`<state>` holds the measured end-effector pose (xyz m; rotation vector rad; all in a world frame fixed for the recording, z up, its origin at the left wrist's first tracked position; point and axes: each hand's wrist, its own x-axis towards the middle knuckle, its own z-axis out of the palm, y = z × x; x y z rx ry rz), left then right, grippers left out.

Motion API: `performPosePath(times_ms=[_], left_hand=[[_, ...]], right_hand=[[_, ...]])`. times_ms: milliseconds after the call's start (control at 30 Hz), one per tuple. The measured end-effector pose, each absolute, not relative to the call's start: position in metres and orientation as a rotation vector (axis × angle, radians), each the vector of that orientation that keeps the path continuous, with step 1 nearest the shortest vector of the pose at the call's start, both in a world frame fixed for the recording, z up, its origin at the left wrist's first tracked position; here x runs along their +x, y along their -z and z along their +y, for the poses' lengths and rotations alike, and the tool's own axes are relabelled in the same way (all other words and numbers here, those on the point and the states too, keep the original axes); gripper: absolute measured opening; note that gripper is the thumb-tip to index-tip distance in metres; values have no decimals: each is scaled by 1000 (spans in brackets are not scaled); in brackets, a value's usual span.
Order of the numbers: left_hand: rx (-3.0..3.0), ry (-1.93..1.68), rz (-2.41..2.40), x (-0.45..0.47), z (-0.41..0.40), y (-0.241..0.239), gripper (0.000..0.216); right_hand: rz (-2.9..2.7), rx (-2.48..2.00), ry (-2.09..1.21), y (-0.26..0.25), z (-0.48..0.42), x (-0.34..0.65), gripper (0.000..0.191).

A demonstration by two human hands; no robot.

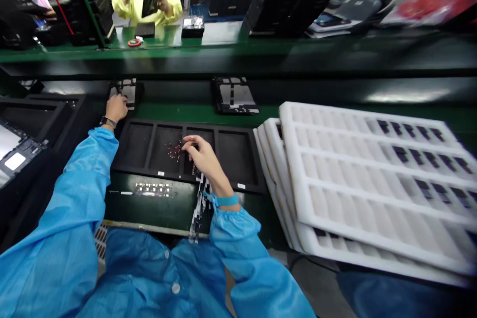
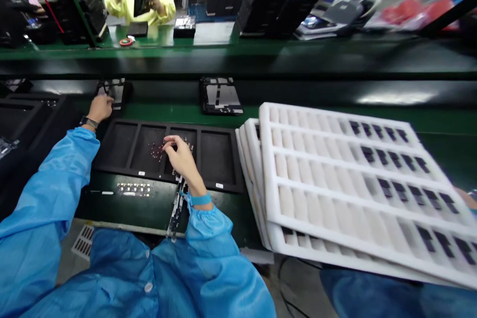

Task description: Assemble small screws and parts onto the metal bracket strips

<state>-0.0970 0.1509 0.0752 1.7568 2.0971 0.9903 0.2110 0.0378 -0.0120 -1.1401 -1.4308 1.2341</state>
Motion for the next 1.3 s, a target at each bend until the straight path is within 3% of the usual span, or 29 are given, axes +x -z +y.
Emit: performPosePath(times_ms=[200, 300, 400, 567, 867, 1300], left_hand=[[1880, -898, 1725, -58, 16, -94, 7], [2092, -606, 1442, -25, -74, -61, 9], [2180, -468, 1622, 5, -121, -13, 20], [2170, -474, 1806, 26, -122, 21, 22], [2078, -448, 1716, 24, -99, 13, 27], [2135, -410, 1714, 24, -102, 16, 13]], right_hand=[[-1437, -1002, -1377, 17, 36, 214, 33], [-1422, -943, -1457, 12, 33, 213, 38], [-1452, -929, -1445, 6, 30, 210, 35], [-1617, -951, -1395, 2, 26, 205, 30], [-1782, -908, -1327, -1, 25, 199, 26], [-1744, -913, -1410, 3, 22, 191, 27]])
